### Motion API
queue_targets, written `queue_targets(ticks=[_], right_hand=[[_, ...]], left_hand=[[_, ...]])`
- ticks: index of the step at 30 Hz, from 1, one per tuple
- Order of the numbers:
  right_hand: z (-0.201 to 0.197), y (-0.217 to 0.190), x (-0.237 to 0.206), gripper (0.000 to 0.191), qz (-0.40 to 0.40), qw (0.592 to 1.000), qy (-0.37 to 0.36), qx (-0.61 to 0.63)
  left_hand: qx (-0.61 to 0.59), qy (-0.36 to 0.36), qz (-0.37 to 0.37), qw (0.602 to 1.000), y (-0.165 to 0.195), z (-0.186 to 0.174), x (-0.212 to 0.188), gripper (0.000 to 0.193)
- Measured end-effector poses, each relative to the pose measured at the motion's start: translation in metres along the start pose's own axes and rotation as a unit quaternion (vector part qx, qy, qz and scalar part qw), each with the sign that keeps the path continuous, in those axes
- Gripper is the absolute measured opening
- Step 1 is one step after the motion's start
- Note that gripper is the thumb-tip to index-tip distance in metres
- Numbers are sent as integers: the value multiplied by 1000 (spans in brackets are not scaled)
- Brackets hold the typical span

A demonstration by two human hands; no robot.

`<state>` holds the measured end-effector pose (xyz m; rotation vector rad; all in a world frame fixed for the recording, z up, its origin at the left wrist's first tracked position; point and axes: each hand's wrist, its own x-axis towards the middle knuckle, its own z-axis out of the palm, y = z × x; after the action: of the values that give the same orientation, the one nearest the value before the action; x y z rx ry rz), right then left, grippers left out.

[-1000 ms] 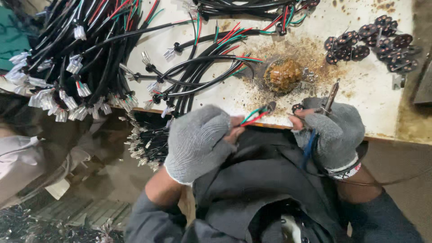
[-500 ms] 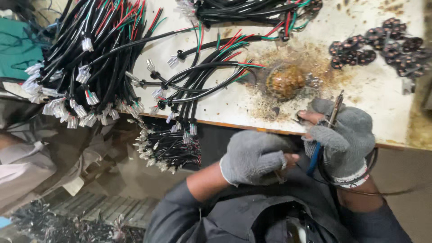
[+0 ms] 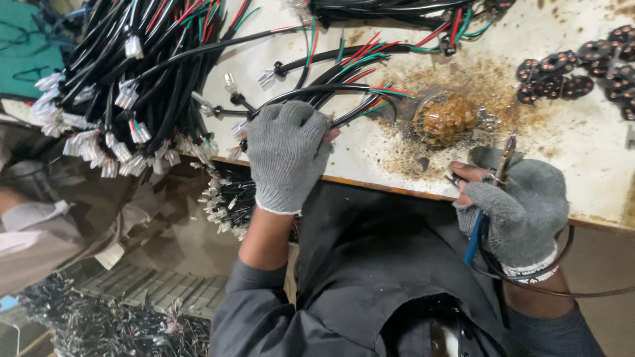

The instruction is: The person sits at a workbench assembling wire connections. They hold a soldering iron in one hand and red and green wires in the other, twisting wire ends together and applying the soldering iron to the joints, working on one wire pair at a time among many finished cable assemblies on the bench.

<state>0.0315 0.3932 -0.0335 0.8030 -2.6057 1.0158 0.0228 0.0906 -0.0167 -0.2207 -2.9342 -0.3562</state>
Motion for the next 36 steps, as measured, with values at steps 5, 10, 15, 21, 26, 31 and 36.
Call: queue_targets(ticks=[5, 10, 15, 21, 26, 31, 36], right_hand=[[0, 0, -7, 17, 8, 999, -11, -48], [-2, -7, 0, 18, 19, 998, -25, -55], [-13, -27, 11, 15, 89, 995, 4, 50], [-31, -40, -37, 21, 297, 938, -46, 175], [2, -25, -79, 9, 281, 912, 57, 294], [-4, -25, -74, 9, 299, 906, -7, 300], [-5, -31, -61, 14, 334, 905, -94, 248]], left_hand=[[45, 25, 42, 998, -4, -15, -3, 20], [-25, 32, 37, 998, -3, -44, -16, 13], [-320, -127, -36, 938, 26, -35, -36, 16], [-468, -247, -42, 847, 65, 13, -62, 30], [-481, -279, 56, 829, 61, 20, -63, 27], [-418, -439, 104, 789, 45, 6, -35, 35], [-495, -206, -12, 844, 91, 18, -55, 28]])
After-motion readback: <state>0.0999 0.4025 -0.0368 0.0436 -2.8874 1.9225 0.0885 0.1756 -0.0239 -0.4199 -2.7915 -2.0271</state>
